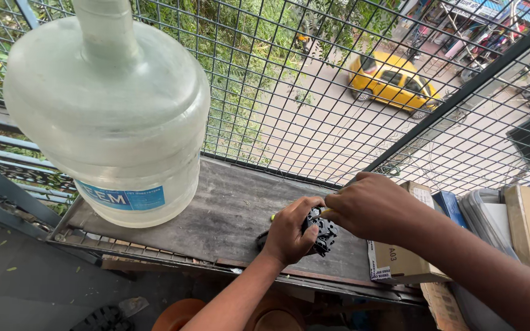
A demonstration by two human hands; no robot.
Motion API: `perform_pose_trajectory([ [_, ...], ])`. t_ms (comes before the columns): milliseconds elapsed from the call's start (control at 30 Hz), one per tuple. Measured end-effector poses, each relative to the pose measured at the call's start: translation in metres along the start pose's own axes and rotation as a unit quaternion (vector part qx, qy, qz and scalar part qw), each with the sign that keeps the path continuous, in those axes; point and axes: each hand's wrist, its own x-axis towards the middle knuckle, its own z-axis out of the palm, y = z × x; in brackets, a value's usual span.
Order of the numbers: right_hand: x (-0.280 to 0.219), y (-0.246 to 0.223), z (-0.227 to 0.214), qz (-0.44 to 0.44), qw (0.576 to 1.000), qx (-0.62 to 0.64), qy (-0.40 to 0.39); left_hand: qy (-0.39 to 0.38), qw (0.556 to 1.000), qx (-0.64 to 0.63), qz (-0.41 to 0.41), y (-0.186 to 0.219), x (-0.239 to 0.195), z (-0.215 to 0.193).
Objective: The person disassembles a black printer toner cartridge on a metal shelf, removes a small internal component, and uses a yellow-handled screwdriver to adjust parts inside the cartridge. They then reassemble the cartridge and place it back on the shelf.
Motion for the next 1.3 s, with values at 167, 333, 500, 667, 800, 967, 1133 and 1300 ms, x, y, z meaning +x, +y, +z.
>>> perform_pose_trajectory([
  [167, 0.001, 0.003, 0.008, -0.030, 0.997, 0.066, -0.021, 0.002, 1.000, 0.011, 0.000, -0.005, -0.003, 0.007],
  [333, 0.006, 0.022, 0.012, -0.183, 0.980, -0.057, 0.061, 0.005, 1.000, 0.006, 0.021, 0.001, 0.004, 0.002],
  [500, 0.012, 0.020, 0.020, -0.247, 0.950, -0.180, 0.059, 0.008, 1.000, 0.010, -0.004, 0.000, 0.003, 0.004],
  [667, 0.018, 0.023, 0.008, -0.111, 0.984, -0.114, -0.076, 0.009, 1.000, -0.002, 0.003, -0.001, 0.006, 0.000],
  [800, 0.036, 0.037, 0.035, 0.112, 0.974, 0.167, -0.108, 0.009, 1.000, 0.003, -0.015, -0.004, 0.006, 0.000],
  [967, 0.040, 0.048, 0.041, 0.028, 0.976, 0.177, -0.121, 0.018, 1.000, -0.004, 0.014, -0.005, 0.005, 0.001],
  [1133, 0.023, 0.006, 0.011, 0.024, 0.977, -0.057, -0.202, 0.009, 1.000, 0.014, 0.003, -0.007, 0.005, 0.004],
  [1300, 0.027, 0.019, 0.022, -0.297, 0.941, -0.156, 0.043, 0.014, 1.000, 0.002, 0.010, -0.006, 0.006, 0.005],
])
